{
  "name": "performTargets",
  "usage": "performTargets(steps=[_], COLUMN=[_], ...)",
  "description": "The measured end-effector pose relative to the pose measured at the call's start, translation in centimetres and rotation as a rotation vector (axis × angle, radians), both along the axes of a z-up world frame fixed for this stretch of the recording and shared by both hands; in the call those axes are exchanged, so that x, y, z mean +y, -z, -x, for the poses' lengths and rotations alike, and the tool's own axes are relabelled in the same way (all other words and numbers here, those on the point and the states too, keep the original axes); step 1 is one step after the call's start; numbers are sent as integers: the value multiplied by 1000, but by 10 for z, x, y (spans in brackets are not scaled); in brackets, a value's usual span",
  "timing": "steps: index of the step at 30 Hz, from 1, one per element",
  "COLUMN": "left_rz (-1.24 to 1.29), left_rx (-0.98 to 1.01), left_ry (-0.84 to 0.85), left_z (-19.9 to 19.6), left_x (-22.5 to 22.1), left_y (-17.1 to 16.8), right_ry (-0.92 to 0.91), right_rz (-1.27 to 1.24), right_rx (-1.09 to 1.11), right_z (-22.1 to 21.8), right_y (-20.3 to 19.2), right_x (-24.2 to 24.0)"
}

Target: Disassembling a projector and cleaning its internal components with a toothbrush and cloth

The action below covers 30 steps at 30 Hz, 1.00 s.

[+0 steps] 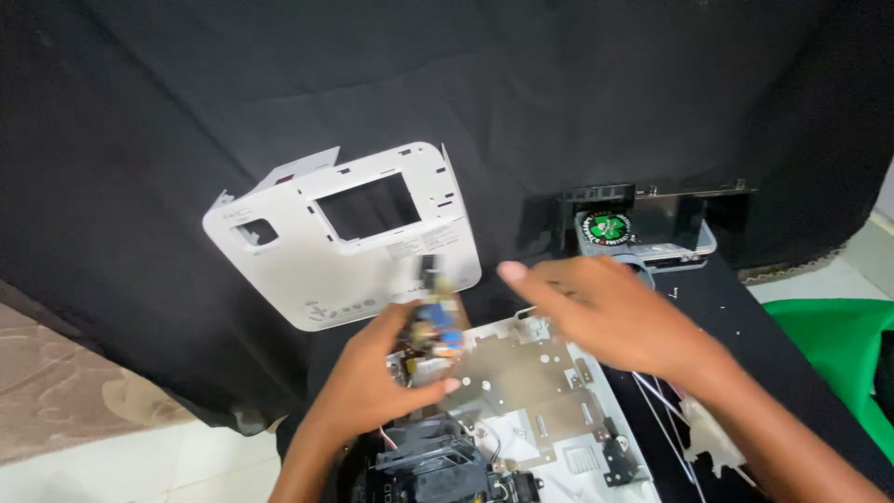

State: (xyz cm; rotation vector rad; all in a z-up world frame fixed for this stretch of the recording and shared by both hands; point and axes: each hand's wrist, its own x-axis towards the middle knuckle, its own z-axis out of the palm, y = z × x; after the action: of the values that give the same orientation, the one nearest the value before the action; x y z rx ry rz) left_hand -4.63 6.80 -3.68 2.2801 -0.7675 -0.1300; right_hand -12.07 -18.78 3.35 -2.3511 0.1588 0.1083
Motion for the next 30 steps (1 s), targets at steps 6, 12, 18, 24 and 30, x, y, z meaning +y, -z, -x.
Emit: performTargets(steps=[6,12,18,24,30], left_rz=[305,574,811,909,967], left_rx=[145,52,226,303,292], left_ry=[-94,-21,-45,-68,49], left_z=[-6,-13,-15,-10,-14], left_x=[40,50,51,53,57], left_y=[17,57,73,76,85], right_ry=[145,173,221,161,-18], right_rz=[152,412,470,296,225], right_rx=[-205,63,106,-172,-86], right_z=[18,37,48,36,14], right_y=[113,142,156,194,152], right_x=[-106,-128,-120,-156,-106])
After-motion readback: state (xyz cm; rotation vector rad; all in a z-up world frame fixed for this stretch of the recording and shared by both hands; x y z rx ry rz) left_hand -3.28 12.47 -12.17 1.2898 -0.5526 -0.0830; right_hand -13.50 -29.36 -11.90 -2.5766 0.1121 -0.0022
